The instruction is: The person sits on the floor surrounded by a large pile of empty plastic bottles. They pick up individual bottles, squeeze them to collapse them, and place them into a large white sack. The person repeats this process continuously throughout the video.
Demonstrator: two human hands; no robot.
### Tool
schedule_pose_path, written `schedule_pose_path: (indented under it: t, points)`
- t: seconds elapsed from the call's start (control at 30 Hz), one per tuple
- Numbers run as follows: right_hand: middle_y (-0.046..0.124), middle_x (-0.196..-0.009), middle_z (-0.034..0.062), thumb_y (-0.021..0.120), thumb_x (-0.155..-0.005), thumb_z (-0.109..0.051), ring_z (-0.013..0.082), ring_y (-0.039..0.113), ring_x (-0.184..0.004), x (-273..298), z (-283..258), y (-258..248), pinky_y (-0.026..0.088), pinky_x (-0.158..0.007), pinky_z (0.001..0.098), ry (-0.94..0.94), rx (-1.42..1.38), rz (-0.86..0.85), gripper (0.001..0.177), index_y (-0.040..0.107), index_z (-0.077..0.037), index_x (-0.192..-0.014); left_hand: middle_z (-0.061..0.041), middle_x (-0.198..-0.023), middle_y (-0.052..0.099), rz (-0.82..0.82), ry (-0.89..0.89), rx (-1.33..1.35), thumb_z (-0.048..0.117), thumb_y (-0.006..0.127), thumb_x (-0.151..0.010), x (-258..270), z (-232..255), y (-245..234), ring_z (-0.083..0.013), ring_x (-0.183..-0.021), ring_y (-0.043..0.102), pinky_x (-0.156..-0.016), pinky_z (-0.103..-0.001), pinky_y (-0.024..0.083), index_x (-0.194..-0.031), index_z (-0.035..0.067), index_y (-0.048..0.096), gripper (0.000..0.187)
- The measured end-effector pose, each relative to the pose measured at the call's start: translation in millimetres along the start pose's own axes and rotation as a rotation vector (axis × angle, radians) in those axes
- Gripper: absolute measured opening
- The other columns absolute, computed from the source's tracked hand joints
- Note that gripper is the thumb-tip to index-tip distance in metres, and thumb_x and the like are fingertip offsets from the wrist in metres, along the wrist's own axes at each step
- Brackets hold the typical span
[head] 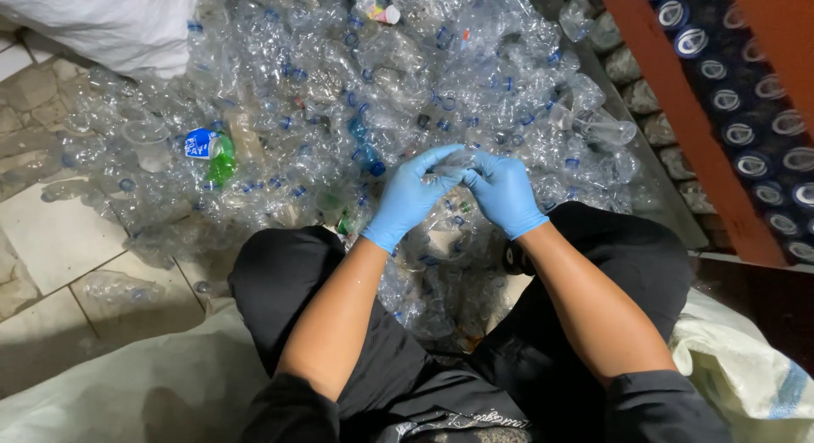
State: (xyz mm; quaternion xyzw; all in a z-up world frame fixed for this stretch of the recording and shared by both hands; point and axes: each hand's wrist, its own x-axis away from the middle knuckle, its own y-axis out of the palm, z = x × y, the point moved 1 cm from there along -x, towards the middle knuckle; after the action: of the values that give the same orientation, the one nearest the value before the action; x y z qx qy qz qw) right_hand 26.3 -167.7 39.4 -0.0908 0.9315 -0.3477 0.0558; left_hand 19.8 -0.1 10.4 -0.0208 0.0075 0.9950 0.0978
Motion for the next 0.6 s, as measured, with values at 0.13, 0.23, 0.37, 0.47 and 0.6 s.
schedule_pose_path:
  t: [0.13, 0.23, 0.37, 0.47, 0.6]
  points:
    - [0.075, -0.077, 0.0070, 0.074, -0.096, -0.016, 0.0346, 0.074, -0.085, 4.8, -9.7, -0.5, 0.057, -0.078, 0.0432, -0.019, -0.037, 0.015, 0.010, 0.073, -0.012, -0.087, -0.004, -0.100, 0.080, 0.057, 0.084, -0.165, 0.032, 0.084, -0.087, -0.9, -3.6, -0.1, -0.0231, -0.102, 0.075, -0.097, -0.039, 0.057, -0.115, 0.017, 0.078, 0.032]
    - [0.076, -0.075, 0.0057, 0.076, -0.094, -0.022, 0.0338, 0.074, -0.082, 11.7, -5.0, 0.4, 0.057, -0.076, 0.0421, -0.033, -0.042, -0.013, 0.016, 0.071, -0.012, -0.083, 0.001, -0.086, 0.079, 0.077, 0.190, -0.340, 0.051, 0.083, -0.083, -1.8, -12.9, -2.3, -0.0237, -0.093, 0.076, -0.087, -0.037, 0.059, -0.103, 0.028, 0.079, 0.030]
    - [0.075, -0.081, 0.0116, 0.071, -0.098, -0.027, 0.0414, 0.071, -0.085, 20.9, 25.8, 8.6, 0.056, -0.077, 0.0517, -0.116, 0.163, -0.054, 0.017, 0.070, -0.012, -0.091, 0.008, -0.065, 0.071, 0.145, 0.222, -0.482, 0.054, 0.070, -0.094, 0.5, -20.9, -2.8, -0.0189, -0.073, 0.075, -0.074, -0.030, 0.057, -0.079, 0.030, 0.072, 0.028]
    - [0.069, -0.076, 0.0067, 0.068, -0.096, -0.034, 0.0325, 0.068, -0.080, 31.8, 45.7, 35.4, 0.053, -0.081, 0.0472, -0.394, 0.463, -0.003, 0.019, 0.065, -0.018, -0.087, 0.004, -0.058, 0.068, 0.175, -0.004, -0.309, 0.045, 0.063, -0.097, -1.1, -5.3, -2.9, -0.0171, -0.066, 0.070, -0.073, -0.027, 0.053, -0.063, 0.024, 0.068, 0.040]
    - [0.062, -0.064, 0.0104, 0.066, -0.100, -0.038, 0.0359, 0.066, -0.066, 45.3, 21.4, 18.6, 0.052, -0.068, 0.0490, -0.442, 0.450, 0.060, 0.034, 0.059, -0.011, -0.080, -0.005, -0.072, 0.076, 0.028, -0.230, -0.164, 0.038, 0.067, -0.098, -2.9, -3.7, 8.2, -0.0205, -0.081, 0.075, -0.084, -0.035, 0.055, -0.077, 0.013, 0.079, 0.035]
